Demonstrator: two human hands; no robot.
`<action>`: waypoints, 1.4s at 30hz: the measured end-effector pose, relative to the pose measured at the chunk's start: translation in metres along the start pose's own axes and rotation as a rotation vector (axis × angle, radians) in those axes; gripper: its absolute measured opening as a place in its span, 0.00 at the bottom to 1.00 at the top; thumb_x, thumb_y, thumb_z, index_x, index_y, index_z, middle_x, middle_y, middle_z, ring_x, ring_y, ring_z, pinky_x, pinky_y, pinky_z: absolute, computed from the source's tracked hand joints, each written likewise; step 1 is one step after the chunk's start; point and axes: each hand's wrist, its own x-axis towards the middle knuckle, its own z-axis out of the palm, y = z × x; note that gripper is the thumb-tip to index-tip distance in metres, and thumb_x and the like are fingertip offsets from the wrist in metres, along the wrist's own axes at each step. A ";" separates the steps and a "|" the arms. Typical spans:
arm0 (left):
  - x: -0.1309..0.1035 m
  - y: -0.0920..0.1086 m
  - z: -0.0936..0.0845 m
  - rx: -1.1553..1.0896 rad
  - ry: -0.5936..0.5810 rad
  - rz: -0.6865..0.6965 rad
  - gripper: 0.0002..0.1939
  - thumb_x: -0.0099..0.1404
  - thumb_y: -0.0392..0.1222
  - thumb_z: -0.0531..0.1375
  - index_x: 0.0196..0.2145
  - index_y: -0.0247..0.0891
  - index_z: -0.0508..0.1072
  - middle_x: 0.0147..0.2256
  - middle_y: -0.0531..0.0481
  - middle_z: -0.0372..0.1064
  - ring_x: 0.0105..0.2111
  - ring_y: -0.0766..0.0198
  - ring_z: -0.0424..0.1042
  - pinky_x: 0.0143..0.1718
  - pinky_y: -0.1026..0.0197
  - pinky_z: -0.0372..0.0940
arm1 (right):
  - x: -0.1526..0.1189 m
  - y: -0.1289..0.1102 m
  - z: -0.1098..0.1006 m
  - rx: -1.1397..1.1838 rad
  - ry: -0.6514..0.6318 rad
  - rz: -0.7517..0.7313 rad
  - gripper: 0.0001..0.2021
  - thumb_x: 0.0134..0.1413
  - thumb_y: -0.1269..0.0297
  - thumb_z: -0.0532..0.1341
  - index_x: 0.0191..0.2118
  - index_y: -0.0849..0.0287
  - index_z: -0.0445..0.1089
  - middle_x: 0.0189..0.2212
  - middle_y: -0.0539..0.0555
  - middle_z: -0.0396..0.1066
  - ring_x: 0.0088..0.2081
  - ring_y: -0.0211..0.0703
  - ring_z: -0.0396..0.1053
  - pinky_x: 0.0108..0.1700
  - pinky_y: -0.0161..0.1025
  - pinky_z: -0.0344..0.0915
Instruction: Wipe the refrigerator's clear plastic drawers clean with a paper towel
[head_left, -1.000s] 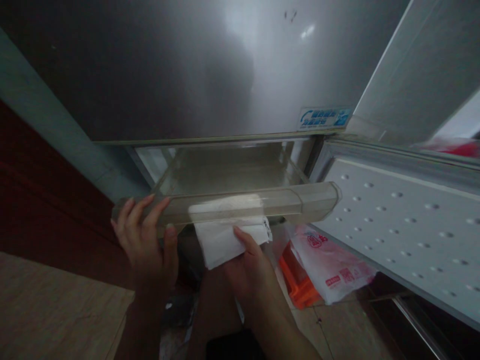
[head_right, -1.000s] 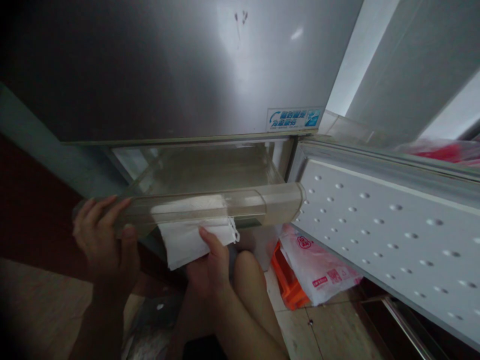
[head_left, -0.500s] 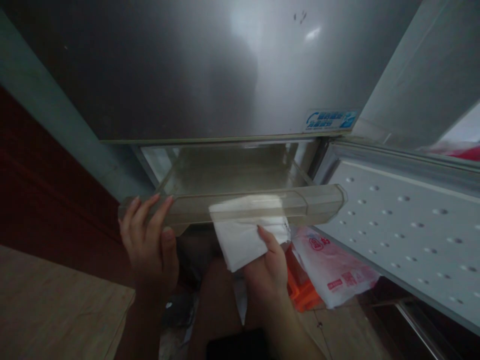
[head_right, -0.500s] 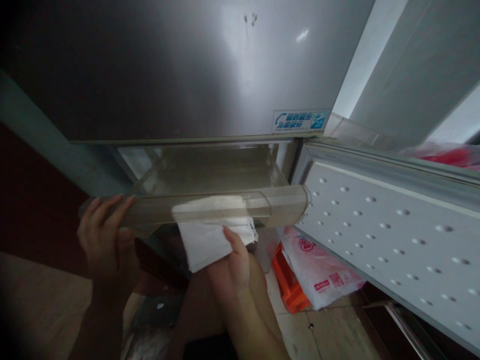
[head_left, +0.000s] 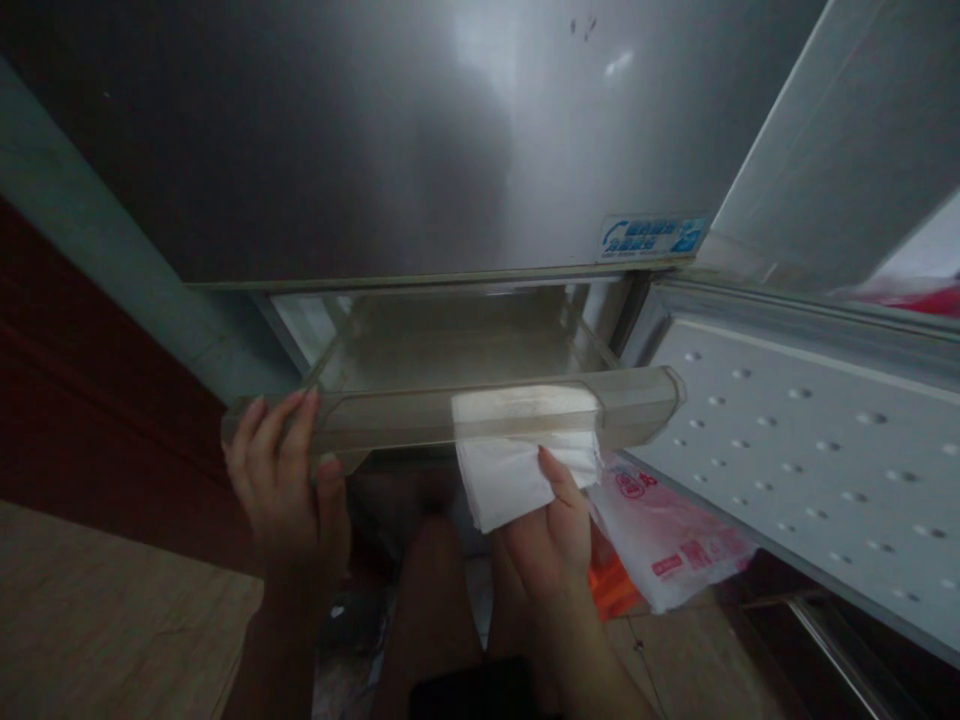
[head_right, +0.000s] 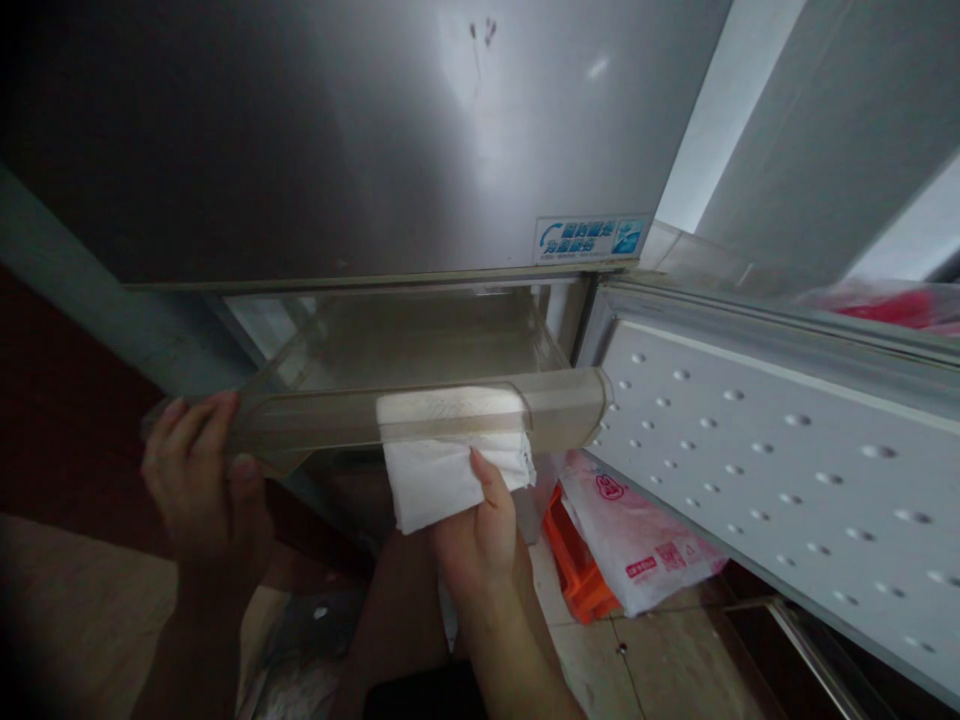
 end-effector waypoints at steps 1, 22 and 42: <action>0.001 0.001 0.001 -0.003 0.014 0.001 0.27 0.73 0.40 0.47 0.68 0.43 0.54 0.63 0.39 0.59 0.68 0.46 0.49 0.67 0.35 0.44 | 0.000 0.000 -0.001 -0.008 -0.003 -0.002 0.13 0.55 0.67 0.55 0.37 0.60 0.77 0.33 0.54 0.82 0.47 0.44 0.77 0.67 0.51 0.56; -0.001 0.000 0.005 -0.016 0.029 -0.024 0.26 0.73 0.41 0.48 0.67 0.41 0.57 0.63 0.37 0.58 0.67 0.44 0.49 0.67 0.34 0.41 | -0.007 -0.016 0.003 0.025 0.158 -0.083 0.18 0.55 0.73 0.51 0.45 0.62 0.75 0.32 0.53 0.82 0.37 0.43 0.80 0.66 0.51 0.57; -0.001 -0.002 -0.002 -0.060 0.019 0.001 0.28 0.74 0.38 0.45 0.69 0.52 0.51 0.67 0.48 0.55 0.69 0.50 0.49 0.67 0.34 0.45 | 0.000 0.007 -0.003 -0.045 0.012 -0.161 0.11 0.50 0.68 0.60 0.40 0.58 0.76 0.36 0.52 0.82 0.50 0.47 0.76 0.67 0.54 0.55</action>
